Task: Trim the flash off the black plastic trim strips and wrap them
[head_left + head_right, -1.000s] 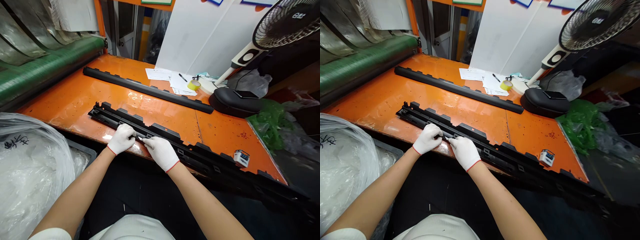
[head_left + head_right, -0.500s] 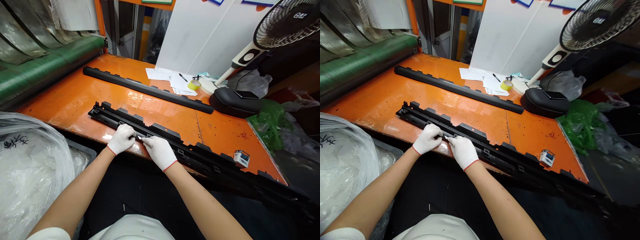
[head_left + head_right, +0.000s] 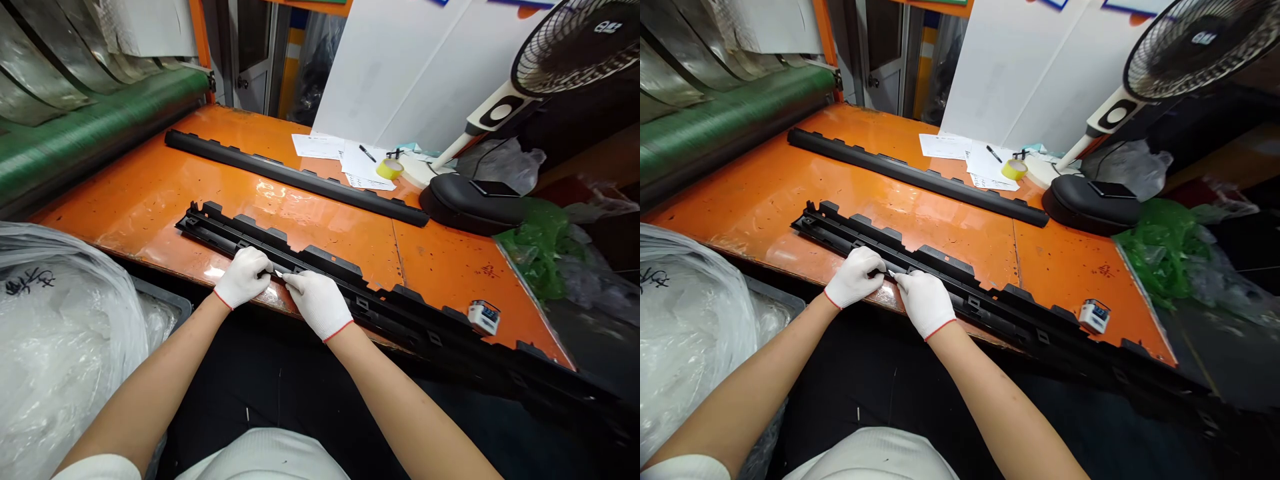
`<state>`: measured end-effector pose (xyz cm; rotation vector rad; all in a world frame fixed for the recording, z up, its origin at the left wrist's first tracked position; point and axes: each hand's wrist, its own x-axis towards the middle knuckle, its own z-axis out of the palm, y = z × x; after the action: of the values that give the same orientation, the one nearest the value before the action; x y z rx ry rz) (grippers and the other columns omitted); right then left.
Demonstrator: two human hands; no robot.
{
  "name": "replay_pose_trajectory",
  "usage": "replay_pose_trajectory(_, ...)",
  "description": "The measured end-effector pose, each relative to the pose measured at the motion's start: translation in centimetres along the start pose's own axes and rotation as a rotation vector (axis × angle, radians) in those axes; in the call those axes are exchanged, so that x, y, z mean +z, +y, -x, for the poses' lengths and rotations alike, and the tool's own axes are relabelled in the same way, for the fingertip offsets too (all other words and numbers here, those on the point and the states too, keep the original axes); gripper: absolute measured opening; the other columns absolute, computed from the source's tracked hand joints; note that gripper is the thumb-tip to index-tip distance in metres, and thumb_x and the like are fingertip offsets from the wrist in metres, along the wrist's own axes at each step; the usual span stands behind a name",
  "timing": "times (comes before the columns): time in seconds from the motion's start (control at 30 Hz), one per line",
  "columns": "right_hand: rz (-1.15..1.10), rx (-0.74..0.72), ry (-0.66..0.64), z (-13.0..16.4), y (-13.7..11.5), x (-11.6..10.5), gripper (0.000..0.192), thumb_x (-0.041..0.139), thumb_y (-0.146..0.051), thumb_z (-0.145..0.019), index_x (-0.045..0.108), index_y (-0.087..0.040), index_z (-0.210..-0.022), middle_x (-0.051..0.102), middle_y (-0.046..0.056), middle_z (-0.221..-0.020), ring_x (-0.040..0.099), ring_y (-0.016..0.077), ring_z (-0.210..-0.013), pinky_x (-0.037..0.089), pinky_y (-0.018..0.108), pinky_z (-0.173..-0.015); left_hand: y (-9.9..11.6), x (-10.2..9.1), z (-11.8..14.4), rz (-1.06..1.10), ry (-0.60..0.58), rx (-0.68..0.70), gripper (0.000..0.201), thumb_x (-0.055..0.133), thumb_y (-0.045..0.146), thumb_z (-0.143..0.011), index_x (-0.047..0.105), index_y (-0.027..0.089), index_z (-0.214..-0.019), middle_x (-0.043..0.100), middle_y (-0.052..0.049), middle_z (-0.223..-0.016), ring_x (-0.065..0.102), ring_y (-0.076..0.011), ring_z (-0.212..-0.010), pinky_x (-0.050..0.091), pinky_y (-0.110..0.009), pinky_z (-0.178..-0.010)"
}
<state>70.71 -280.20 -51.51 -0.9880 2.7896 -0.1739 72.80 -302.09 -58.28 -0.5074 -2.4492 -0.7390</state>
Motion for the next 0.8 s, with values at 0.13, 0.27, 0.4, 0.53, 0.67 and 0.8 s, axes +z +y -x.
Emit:
replay_pose_trajectory(0.13,-0.002,0.002,0.003,0.2,-0.1,-0.1,0.036,0.05,-0.033,-0.117,0.083,-0.03,-0.131,0.08,0.008,-0.103,0.074,0.0222,-0.092,0.049,0.031,-0.078,-0.1,0.1,0.1,0.004,-0.001,-0.003,0.022,0.065,0.002,-0.077,0.062,0.024,-0.08,0.069,0.001,-0.078,0.063,-0.0214,-0.082,0.048,-0.039,-0.08)
replay_pose_trajectory(0.27,0.008,-0.002,0.013,0.1,-0.3,-0.2,0.035,0.05,-0.031,-0.116,0.084,-0.028,-0.124,0.08,0.008,-0.102,0.073,0.0217,-0.092,0.048,0.03,-0.079,-0.2,0.2,0.1,-0.003,-0.003,0.001,0.021,0.065,0.003,-0.076,0.062,0.024,-0.08,0.069,0.0,-0.079,0.064,-0.0222,-0.082,0.049,-0.04,-0.08)
replay_pose_trajectory(0.4,0.014,0.002,0.013,-0.4,-0.2,-0.4,0.035,0.05,-0.029,-0.116,0.084,-0.027,-0.125,0.081,0.008,-0.104,0.074,0.0223,-0.094,0.049,0.031,-0.08,-0.1,0.1,0.0,0.007,0.008,0.005,0.021,0.064,0.003,-0.077,0.061,0.024,-0.08,0.069,0.0,-0.078,0.063,-0.022,-0.08,0.048,-0.039,-0.077)
replay_pose_trajectory(0.53,-0.053,0.007,0.027,-0.1,0.3,-0.5,0.032,0.054,-0.029,-0.114,0.085,-0.027,-0.124,0.083,0.007,-0.108,0.076,0.0215,-0.098,0.052,0.03,-0.084,0.0,0.0,-0.1,0.019,0.035,0.031,0.022,0.064,0.002,-0.076,0.061,0.024,-0.081,0.069,0.001,-0.078,0.062,-0.0219,-0.08,0.047,-0.038,-0.078)
replay_pose_trajectory(0.67,-0.108,-0.019,0.037,0.4,0.8,-0.2,0.031,0.056,-0.029,-0.114,0.084,-0.028,-0.125,0.084,0.006,-0.11,0.077,0.0218,-0.1,0.053,0.03,-0.088,0.0,0.1,-0.1,0.018,0.038,0.038,0.023,0.064,0.002,-0.076,0.061,0.024,-0.082,0.069,0.001,-0.079,0.062,-0.0222,-0.08,0.048,-0.039,-0.079)
replay_pose_trajectory(0.8,-0.108,-0.01,0.047,0.4,0.9,0.1,0.03,0.057,-0.029,-0.114,0.085,-0.028,-0.125,0.085,0.006,-0.111,0.078,0.0227,-0.1,0.054,0.031,-0.089,0.0,0.1,-0.1,0.021,0.045,0.041,0.024,0.064,0.002,-0.076,0.061,0.024,-0.081,0.069,0.001,-0.078,0.062,-0.0221,-0.08,0.047,-0.039,-0.079)
